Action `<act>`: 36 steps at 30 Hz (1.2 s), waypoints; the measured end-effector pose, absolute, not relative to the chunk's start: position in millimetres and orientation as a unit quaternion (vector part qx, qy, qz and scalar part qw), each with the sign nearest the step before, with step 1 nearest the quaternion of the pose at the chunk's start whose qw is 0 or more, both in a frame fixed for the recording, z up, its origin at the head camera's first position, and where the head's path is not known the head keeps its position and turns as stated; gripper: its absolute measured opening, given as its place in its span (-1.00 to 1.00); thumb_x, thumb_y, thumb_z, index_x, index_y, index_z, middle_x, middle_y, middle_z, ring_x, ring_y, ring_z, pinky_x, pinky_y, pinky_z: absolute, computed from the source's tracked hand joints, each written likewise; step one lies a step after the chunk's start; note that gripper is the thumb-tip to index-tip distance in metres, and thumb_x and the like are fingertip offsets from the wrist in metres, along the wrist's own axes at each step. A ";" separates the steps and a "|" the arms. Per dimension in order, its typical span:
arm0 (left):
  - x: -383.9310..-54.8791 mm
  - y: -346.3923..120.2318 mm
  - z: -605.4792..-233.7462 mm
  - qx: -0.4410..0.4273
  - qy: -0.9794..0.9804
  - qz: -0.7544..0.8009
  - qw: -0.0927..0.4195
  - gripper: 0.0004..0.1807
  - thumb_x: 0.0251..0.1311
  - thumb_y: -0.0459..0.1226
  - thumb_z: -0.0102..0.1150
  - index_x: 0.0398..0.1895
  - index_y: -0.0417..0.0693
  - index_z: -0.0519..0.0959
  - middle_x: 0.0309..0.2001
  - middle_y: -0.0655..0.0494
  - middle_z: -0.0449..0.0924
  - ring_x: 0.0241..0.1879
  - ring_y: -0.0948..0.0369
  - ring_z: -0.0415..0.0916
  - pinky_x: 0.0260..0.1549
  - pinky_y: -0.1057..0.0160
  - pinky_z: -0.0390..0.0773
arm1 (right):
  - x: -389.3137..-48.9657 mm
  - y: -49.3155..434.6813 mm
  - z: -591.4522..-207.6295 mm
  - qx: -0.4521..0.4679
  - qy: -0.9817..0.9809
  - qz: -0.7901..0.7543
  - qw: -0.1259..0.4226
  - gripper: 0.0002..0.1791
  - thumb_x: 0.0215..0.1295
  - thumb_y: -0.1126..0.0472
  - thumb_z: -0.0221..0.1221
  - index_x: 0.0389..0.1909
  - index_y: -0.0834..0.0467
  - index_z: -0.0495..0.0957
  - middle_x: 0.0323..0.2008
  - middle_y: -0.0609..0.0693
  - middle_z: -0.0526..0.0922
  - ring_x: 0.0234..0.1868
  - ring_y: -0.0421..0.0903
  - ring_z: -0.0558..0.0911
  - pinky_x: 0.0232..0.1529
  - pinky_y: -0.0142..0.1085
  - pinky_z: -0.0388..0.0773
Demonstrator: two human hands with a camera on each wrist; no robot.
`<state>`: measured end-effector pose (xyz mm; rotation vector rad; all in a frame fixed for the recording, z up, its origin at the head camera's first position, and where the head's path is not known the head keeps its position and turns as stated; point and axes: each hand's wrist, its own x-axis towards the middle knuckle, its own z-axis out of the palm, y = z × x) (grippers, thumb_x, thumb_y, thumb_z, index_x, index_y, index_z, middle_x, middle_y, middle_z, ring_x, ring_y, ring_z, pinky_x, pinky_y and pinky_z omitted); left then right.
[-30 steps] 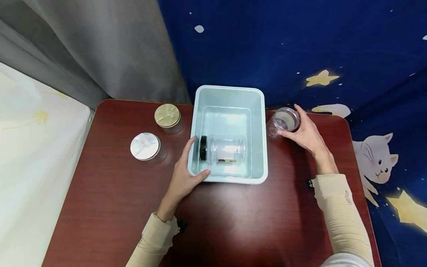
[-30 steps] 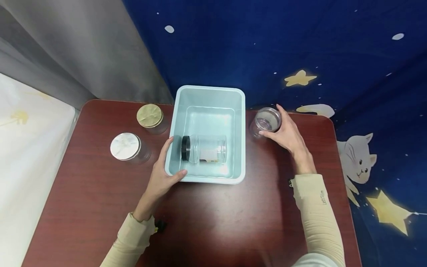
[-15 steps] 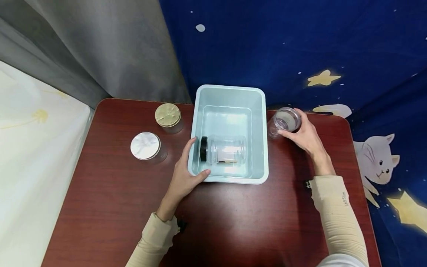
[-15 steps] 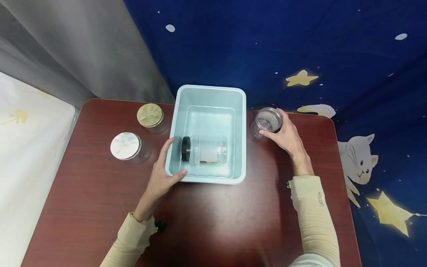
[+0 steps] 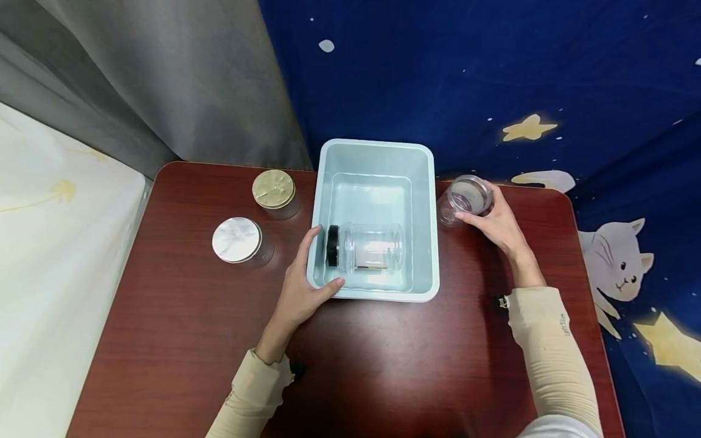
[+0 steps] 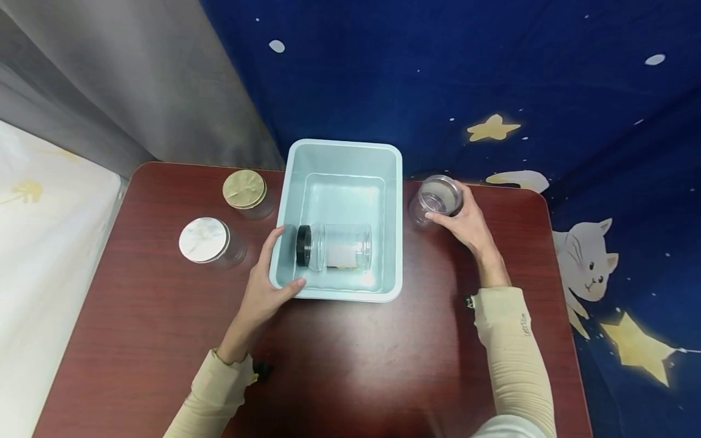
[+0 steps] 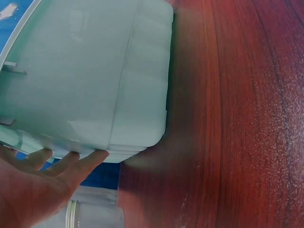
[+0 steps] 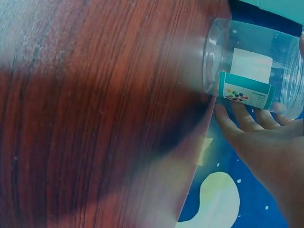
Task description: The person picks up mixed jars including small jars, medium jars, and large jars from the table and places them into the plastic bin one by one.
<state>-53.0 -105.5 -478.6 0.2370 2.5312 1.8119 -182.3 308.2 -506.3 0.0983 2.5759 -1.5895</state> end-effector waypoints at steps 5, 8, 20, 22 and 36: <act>-50.2 -102.0 -451.2 0.077 0.811 0.580 0.017 0.01 0.00 -0.34 0.44 0.52 -0.16 0.10 0.43 -0.23 0.24 0.40 -0.06 0.21 0.25 -0.23 0.22 | -181.7 307.6 -504.7 0.035 0.840 -0.538 0.059 0.00 0.08 0.22 0.47 0.51 0.06 0.13 0.38 0.13 0.32 0.30 -0.04 0.32 0.29 -0.26 0.25; -50.5 -101.6 -449.3 0.078 0.812 0.579 0.017 0.00 0.00 -0.35 0.43 0.52 -0.17 0.10 0.43 -0.23 0.24 0.39 -0.07 0.21 0.25 -0.23 0.23 | -178.5 302.3 -493.8 0.032 0.832 -0.551 0.057 0.00 0.07 0.25 0.47 0.50 0.09 0.14 0.37 0.17 0.32 0.29 -0.01 0.33 0.28 -0.25 0.26; -55.5 -108.0 -490.1 0.081 0.814 0.576 -0.002 0.06 -0.01 -0.22 0.47 0.56 0.23 0.08 0.46 0.07 0.23 0.40 0.16 0.20 0.25 -0.19 0.24 | -168.3 293.0 -473.7 0.026 0.792 -0.610 0.022 -0.16 0.11 0.40 0.39 0.41 0.24 0.22 0.28 0.17 0.39 0.19 -0.04 0.41 0.14 -0.43 0.34; -55.3 -107.9 -490.3 0.081 0.815 0.574 -0.003 0.05 0.00 -0.16 0.47 0.56 0.22 0.08 0.46 0.08 0.24 0.40 0.18 0.20 0.25 -0.19 0.23 | -168.2 294.0 -473.6 0.019 0.792 -0.610 0.016 -0.17 0.12 0.42 0.38 0.42 0.23 0.25 0.24 0.13 0.44 0.16 -0.09 0.43 0.13 -0.45 0.35; -54.2 -107.8 -489.8 0.079 0.814 0.575 0.002 0.05 0.01 -0.17 0.47 0.56 0.14 0.08 0.46 0.01 0.23 0.41 0.15 0.19 0.26 -0.21 0.22 | -164.6 291.3 -467.2 -0.005 0.803 -0.596 0.000 -0.17 0.12 0.42 0.38 0.44 0.14 0.30 0.20 0.06 0.49 0.09 -0.18 0.45 0.10 -0.46 0.33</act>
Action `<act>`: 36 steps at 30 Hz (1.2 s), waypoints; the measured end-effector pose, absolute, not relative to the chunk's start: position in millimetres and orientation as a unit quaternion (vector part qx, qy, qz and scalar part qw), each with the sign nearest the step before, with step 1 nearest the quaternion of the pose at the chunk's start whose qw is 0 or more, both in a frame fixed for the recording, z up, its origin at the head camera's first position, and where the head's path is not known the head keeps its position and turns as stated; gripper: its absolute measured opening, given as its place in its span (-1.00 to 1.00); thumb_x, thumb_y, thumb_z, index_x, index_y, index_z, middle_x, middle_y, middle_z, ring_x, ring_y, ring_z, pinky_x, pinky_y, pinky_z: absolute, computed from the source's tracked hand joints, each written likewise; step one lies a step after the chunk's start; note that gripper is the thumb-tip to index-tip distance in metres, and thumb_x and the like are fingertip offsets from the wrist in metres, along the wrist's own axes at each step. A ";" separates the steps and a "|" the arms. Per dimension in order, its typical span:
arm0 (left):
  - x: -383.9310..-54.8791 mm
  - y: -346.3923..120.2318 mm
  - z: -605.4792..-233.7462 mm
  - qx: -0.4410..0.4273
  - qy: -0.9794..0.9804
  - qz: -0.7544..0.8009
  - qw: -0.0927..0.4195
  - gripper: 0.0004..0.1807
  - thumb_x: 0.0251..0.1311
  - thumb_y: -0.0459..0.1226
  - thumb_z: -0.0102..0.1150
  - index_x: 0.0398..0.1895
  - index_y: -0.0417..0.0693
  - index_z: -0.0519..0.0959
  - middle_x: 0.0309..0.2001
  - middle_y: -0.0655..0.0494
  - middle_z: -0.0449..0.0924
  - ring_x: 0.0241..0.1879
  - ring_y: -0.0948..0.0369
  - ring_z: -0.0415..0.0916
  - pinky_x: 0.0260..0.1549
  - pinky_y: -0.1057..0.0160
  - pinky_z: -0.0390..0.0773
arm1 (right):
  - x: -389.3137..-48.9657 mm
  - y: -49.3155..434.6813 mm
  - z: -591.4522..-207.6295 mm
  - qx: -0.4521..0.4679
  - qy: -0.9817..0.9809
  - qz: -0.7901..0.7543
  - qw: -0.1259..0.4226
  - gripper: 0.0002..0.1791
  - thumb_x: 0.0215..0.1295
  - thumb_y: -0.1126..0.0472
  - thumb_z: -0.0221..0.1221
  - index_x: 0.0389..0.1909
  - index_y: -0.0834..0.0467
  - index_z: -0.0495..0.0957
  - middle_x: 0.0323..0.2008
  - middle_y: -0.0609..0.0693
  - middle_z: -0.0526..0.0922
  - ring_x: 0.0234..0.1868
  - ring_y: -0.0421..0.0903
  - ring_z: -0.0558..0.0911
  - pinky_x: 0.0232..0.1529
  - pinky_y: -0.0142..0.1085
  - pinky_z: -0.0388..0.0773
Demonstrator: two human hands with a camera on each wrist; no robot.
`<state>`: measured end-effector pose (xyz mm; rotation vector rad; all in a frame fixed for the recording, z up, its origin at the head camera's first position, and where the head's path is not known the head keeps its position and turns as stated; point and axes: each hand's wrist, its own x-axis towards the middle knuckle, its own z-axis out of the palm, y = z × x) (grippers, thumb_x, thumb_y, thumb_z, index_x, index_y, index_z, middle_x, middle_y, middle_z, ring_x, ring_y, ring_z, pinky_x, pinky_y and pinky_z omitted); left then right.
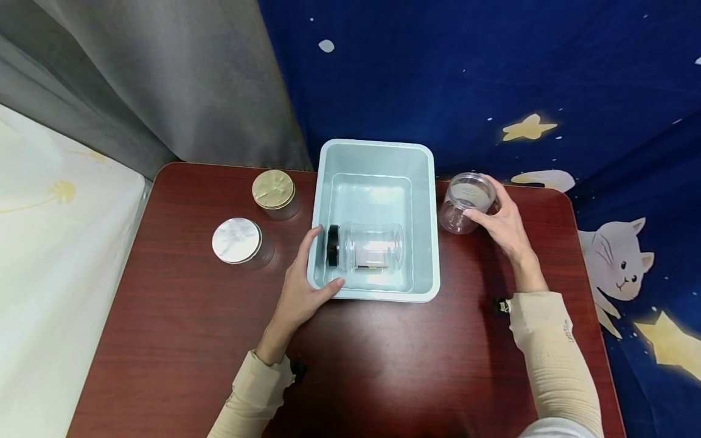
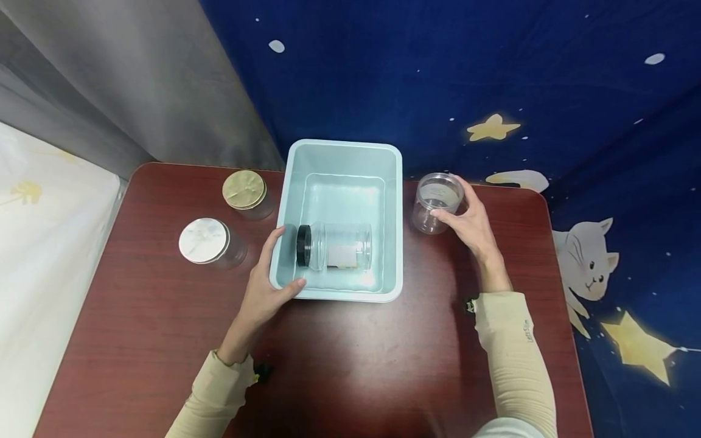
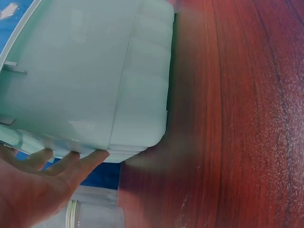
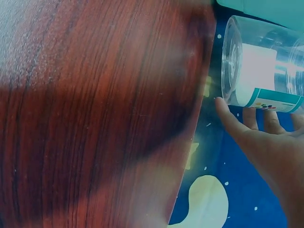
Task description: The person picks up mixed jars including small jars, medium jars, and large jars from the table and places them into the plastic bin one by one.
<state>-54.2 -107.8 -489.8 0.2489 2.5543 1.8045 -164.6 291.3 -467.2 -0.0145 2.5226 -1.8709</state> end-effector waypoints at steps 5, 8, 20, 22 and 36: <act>-54.3 -108.2 -491.5 0.079 0.812 0.579 0.001 0.06 -0.02 -0.28 0.48 0.56 0.16 0.09 0.46 0.01 0.23 0.41 0.11 0.19 0.25 -0.23 0.22 | -163.6 291.7 -466.3 -0.015 0.792 -0.610 0.000 -0.16 0.11 0.47 0.35 0.45 0.13 0.29 0.19 0.05 0.49 0.08 -0.15 0.48 0.07 -0.47 0.38; -53.8 -107.3 -491.0 0.077 0.812 0.578 0.002 0.06 -0.02 -0.29 0.47 0.56 0.16 0.09 0.46 0.01 0.24 0.41 0.13 0.20 0.25 -0.22 0.22 | -162.9 293.5 -465.6 -0.028 0.779 -0.626 -0.010 -0.14 0.08 0.50 0.36 0.44 0.16 0.30 0.19 0.05 0.49 0.05 -0.14 0.50 0.03 -0.47 0.41; -54.1 -106.2 -489.8 0.077 0.812 0.578 -0.001 0.07 -0.02 -0.30 0.47 0.56 0.24 0.08 0.47 0.02 0.21 0.41 0.17 0.18 0.27 -0.19 0.20 | -161.9 293.6 -456.5 -0.076 0.742 -0.663 -0.067 -0.04 -0.06 0.12 0.56 0.39 0.24 0.35 0.18 0.02 0.54 0.03 -0.16 0.53 0.11 -0.42 0.36; -54.0 -105.9 -489.7 0.077 0.812 0.578 -0.002 0.07 -0.02 -0.30 0.48 0.56 0.23 0.08 0.48 0.04 0.21 0.41 0.18 0.18 0.27 -0.18 0.20 | -161.9 292.6 -455.7 -0.077 0.740 -0.665 -0.066 -0.03 -0.06 0.11 0.56 0.40 0.25 0.34 0.18 0.02 0.54 0.03 -0.15 0.54 0.10 -0.42 0.36; -53.4 -106.9 -492.9 0.075 0.814 0.576 0.001 0.05 0.01 -0.21 0.46 0.55 0.30 0.07 0.46 -0.04 0.24 0.41 0.08 0.20 0.27 -0.20 0.21 | -160.8 282.7 -436.4 -0.109 0.784 -0.604 -0.096 -0.02 -0.03 -0.17 0.48 0.34 0.30 0.40 0.22 0.16 0.53 0.14 -0.15 0.47 0.21 -0.40 0.26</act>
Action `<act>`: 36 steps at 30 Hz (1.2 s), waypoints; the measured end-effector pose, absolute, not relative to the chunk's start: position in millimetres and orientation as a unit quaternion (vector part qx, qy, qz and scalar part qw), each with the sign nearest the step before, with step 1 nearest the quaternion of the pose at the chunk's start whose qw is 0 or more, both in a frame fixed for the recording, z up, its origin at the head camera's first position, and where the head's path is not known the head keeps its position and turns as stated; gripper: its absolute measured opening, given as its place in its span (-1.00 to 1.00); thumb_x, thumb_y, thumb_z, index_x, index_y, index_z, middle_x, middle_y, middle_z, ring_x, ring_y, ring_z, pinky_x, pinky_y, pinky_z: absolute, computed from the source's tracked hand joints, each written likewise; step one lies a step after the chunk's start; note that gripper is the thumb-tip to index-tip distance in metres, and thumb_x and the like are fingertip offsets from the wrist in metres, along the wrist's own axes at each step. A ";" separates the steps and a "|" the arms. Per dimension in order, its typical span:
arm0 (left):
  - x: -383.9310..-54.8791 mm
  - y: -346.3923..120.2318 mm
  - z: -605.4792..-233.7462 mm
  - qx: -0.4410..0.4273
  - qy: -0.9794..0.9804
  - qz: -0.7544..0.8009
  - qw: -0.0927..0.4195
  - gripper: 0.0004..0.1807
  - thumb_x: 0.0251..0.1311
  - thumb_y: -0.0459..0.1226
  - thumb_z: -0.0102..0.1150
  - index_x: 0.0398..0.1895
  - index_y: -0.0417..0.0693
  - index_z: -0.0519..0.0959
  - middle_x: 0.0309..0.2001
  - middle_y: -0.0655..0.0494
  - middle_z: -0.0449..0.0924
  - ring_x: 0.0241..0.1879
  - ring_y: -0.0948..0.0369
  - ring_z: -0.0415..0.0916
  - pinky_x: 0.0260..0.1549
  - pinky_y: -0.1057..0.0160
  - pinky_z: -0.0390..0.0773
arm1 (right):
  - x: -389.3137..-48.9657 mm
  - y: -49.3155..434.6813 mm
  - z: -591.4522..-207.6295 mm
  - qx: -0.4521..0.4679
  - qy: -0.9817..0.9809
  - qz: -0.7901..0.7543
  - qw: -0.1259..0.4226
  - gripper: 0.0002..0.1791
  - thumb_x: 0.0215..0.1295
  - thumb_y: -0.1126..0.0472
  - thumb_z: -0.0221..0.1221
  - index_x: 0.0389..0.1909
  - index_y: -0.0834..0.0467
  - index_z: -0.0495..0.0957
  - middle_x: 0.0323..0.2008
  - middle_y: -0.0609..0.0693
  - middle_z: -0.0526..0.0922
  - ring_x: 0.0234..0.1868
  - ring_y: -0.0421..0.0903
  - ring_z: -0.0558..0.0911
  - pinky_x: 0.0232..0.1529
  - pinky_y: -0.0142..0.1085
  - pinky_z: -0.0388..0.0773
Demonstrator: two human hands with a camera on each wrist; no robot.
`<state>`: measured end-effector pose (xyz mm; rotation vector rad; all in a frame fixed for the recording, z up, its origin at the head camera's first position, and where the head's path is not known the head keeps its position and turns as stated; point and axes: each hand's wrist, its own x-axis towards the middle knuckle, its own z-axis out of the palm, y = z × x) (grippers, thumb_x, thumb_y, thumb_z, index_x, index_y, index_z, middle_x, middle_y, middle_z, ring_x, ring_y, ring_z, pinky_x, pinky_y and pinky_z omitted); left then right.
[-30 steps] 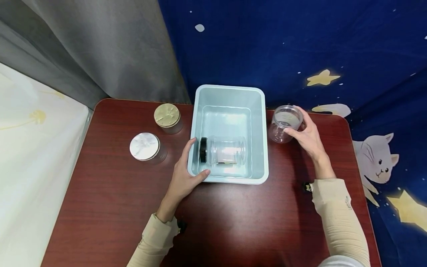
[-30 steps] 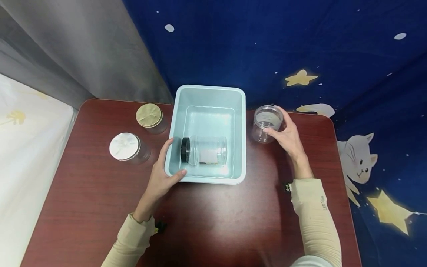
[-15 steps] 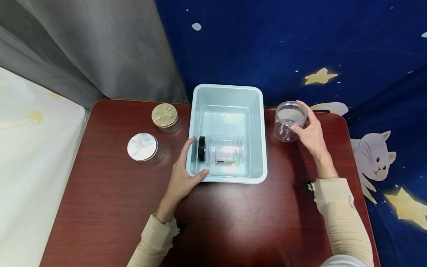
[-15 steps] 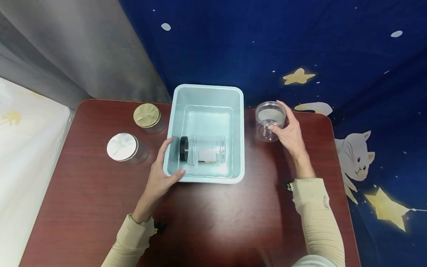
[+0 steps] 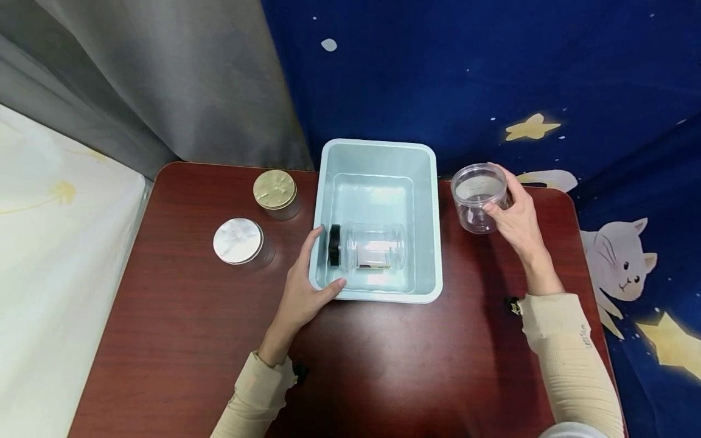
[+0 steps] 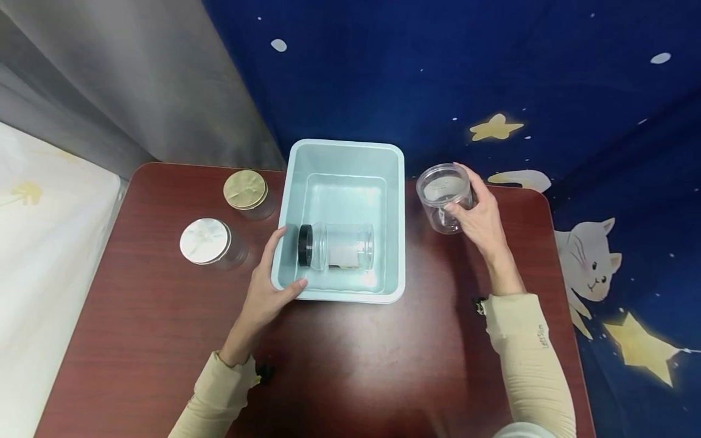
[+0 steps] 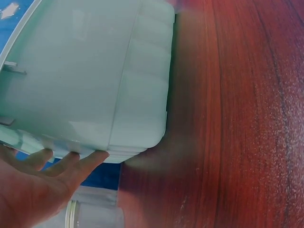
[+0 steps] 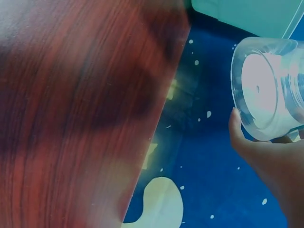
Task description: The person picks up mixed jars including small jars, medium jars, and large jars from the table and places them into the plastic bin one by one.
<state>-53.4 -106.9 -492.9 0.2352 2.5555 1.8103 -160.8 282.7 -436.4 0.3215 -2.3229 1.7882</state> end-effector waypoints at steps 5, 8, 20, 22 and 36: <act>-53.7 -106.5 -492.5 0.077 0.810 0.581 -0.001 0.05 0.02 -0.27 0.45 0.54 0.37 0.07 0.46 -0.04 0.23 0.41 0.08 0.20 0.26 -0.22 0.20 | -162.6 280.7 -431.5 0.113 -0.783 0.601 0.115 0.04 -0.10 -0.27 0.47 0.33 0.28 0.42 0.22 0.19 0.54 0.18 -0.15 0.46 0.24 -0.39 0.25; -53.3 -106.8 -492.4 0.077 0.812 0.579 0.000 0.05 0.02 -0.26 0.45 0.55 0.35 0.07 0.46 -0.03 0.23 0.41 0.09 0.20 0.26 -0.21 0.21 | -163.4 280.3 -431.1 0.114 -0.779 0.604 0.123 0.06 -0.13 -0.30 0.46 0.32 0.29 0.43 0.21 0.12 0.57 0.19 -0.13 0.46 0.24 -0.39 0.25; -53.6 -106.7 -489.9 0.081 0.814 0.576 0.000 0.05 0.02 -0.26 0.46 0.56 0.22 0.06 0.46 -0.05 0.23 0.43 0.11 0.16 0.30 -0.19 0.18 | -166.0 279.1 -428.8 0.136 -0.772 0.604 0.147 0.11 -0.15 -0.37 0.42 0.30 0.34 0.44 0.18 0.11 0.59 0.21 -0.14 0.48 0.26 -0.39 0.26; -53.1 -106.3 -485.1 0.082 0.811 0.579 0.000 0.04 0.02 -0.31 0.45 0.56 0.12 0.07 0.46 -0.09 0.21 0.44 0.06 0.15 0.30 -0.21 0.16 | -166.8 277.6 -427.0 0.138 -0.776 0.598 0.145 0.11 -0.15 -0.38 0.41 0.30 0.34 0.45 0.18 0.10 0.60 0.20 -0.16 0.49 0.27 -0.38 0.25; -49.0 -101.4 -449.9 0.074 0.809 0.584 0.011 -0.04 0.02 -0.36 0.38 0.52 -0.13 0.12 0.44 -0.20 0.23 0.42 -0.03 0.18 0.28 -0.23 0.19 | -170.1 271.9 -404.1 0.159 -0.780 0.589 0.136 0.13 -0.20 -0.39 0.44 0.28 0.33 0.47 0.08 0.01 0.65 0.08 -0.17 0.52 0.16 -0.41 0.29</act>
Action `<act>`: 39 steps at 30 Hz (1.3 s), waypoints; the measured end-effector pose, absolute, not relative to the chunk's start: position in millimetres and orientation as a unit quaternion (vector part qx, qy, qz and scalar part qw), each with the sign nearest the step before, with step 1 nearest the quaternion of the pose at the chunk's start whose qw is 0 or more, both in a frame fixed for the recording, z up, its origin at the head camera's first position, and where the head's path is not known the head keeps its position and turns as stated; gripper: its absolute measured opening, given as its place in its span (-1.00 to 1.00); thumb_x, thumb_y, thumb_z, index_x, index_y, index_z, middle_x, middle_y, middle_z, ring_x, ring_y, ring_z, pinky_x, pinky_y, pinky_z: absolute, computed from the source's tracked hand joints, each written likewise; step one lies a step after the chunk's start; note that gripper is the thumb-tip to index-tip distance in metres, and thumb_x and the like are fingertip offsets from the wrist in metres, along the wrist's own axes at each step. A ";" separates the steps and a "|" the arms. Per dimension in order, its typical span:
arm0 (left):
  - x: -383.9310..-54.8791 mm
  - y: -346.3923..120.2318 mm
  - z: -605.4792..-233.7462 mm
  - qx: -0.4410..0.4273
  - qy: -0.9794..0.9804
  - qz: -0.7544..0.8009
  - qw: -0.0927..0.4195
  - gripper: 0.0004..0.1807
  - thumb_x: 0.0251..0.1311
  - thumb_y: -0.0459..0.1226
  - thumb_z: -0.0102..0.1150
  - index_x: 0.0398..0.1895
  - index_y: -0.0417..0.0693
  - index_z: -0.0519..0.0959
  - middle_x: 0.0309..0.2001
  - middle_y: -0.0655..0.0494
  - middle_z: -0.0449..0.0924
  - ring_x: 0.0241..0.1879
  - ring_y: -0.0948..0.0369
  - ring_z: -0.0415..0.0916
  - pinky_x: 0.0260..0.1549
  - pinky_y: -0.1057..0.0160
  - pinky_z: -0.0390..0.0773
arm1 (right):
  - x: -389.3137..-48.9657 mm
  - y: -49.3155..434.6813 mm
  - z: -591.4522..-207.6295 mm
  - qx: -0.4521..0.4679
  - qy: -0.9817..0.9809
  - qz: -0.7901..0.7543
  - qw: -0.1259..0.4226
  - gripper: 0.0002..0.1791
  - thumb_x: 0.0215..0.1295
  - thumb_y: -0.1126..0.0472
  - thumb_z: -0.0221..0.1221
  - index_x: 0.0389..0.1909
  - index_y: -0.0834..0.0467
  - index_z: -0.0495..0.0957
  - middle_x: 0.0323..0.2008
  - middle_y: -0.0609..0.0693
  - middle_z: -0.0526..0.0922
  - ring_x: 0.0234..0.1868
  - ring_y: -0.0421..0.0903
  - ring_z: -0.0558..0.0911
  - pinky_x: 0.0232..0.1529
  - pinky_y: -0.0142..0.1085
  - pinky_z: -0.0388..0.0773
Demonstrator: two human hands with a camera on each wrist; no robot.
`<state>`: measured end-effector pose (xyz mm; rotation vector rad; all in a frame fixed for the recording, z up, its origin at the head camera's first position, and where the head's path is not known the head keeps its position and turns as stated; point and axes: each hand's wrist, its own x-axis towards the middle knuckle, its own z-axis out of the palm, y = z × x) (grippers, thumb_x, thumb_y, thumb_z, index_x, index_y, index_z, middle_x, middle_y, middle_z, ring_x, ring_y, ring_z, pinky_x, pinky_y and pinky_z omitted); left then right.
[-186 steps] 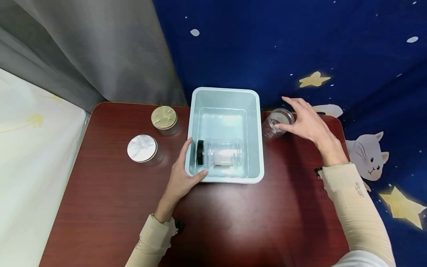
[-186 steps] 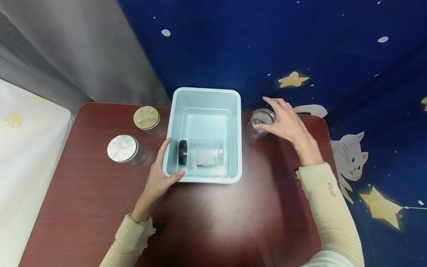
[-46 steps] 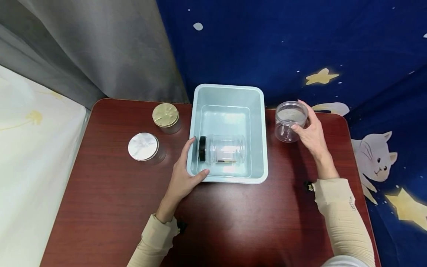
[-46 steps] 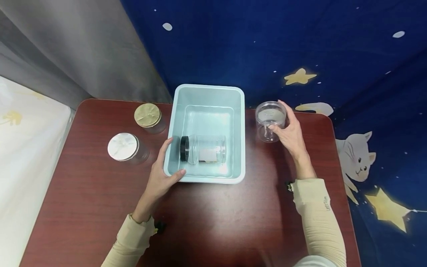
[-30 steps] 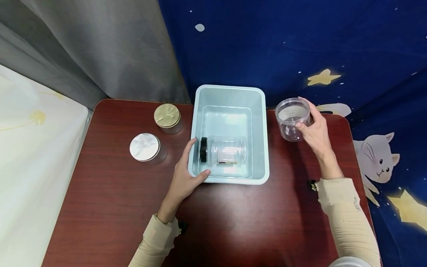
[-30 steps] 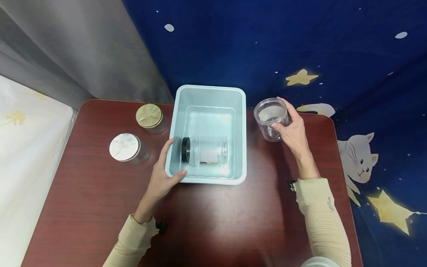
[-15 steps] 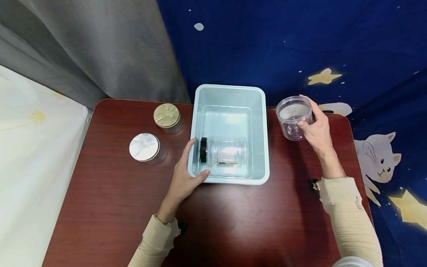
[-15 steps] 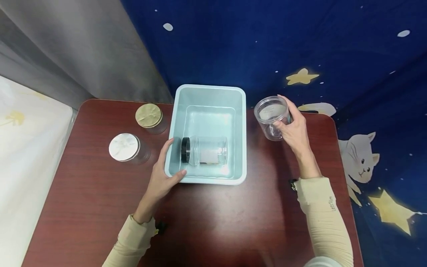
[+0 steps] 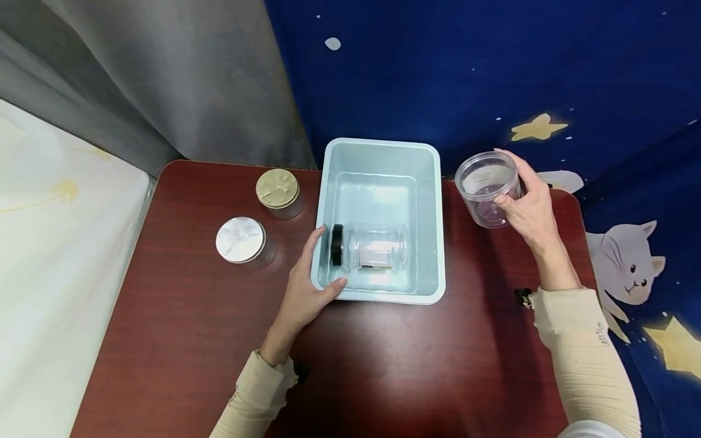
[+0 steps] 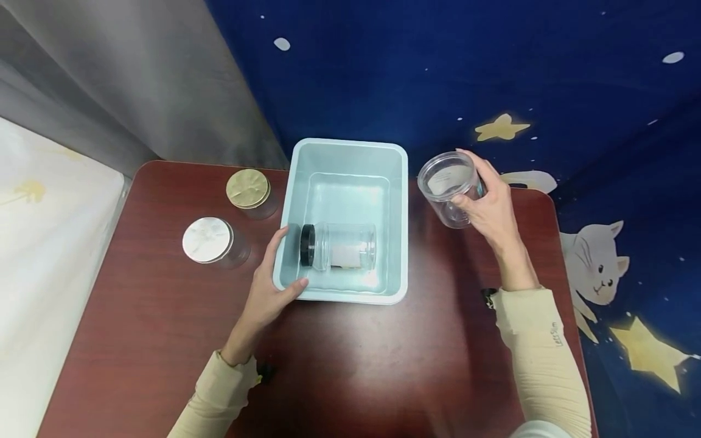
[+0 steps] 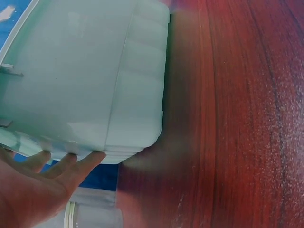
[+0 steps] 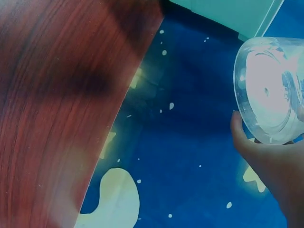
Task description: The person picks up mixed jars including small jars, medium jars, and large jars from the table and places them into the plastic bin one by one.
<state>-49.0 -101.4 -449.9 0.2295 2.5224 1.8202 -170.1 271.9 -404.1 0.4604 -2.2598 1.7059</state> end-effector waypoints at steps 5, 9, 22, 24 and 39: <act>-49.2 -101.2 -453.3 0.075 0.807 0.586 0.010 -0.04 0.03 -0.34 0.38 0.52 -0.12 0.12 0.44 -0.21 0.22 0.42 0.02 0.16 0.29 -0.23 0.18 | -169.3 273.8 -405.1 0.164 -0.787 0.579 0.135 0.13 -0.19 -0.40 0.43 0.29 0.33 0.46 0.10 0.13 0.63 0.09 -0.16 0.52 0.17 -0.40 0.29; -49.2 -101.6 -453.3 0.076 0.806 0.587 0.008 -0.05 0.05 -0.32 0.38 0.52 -0.12 0.12 0.44 -0.21 0.22 0.42 0.01 0.18 0.29 -0.21 0.18 | -169.3 272.9 -405.8 0.168 -0.792 0.571 0.139 0.12 -0.17 -0.40 0.42 0.28 0.33 0.46 0.12 0.30 0.57 0.11 -0.16 0.51 0.19 -0.40 0.27; -50.6 -100.0 -449.7 0.081 0.803 0.590 0.007 -0.06 0.04 -0.37 0.36 0.50 -0.23 0.11 0.43 -0.25 0.21 0.41 -0.08 0.17 0.29 -0.23 0.16 | -169.4 264.2 -389.9 0.161 -0.826 0.519 0.150 0.12 -0.27 -0.47 0.39 0.25 0.23 0.53 0.00 0.00 0.64 -0.06 -0.20 0.47 -0.02 -0.46 0.25; -50.5 -99.8 -449.9 0.081 0.802 0.591 0.007 -0.06 0.04 -0.38 0.35 0.50 -0.25 0.11 0.44 -0.25 0.20 0.42 -0.08 0.16 0.30 -0.22 0.15 | -169.2 264.2 -387.6 0.161 -0.828 0.516 0.147 0.09 -0.27 -0.42 0.43 0.25 0.22 0.53 -0.01 0.15 0.63 -0.07 -0.18 0.46 -0.04 -0.46 0.25; -54.6 -106.2 -494.6 0.092 0.804 0.587 -0.019 0.01 0.03 -0.30 0.40 0.56 0.07 0.08 0.49 0.04 0.18 0.45 0.18 0.12 0.32 -0.17 0.14 | -171.7 262.6 -382.6 0.165 -0.844 0.491 0.140 -0.07 -0.22 -0.14 0.56 0.25 0.17 0.55 -0.12 0.28 0.56 -0.14 -0.25 0.42 -0.17 -0.42 0.19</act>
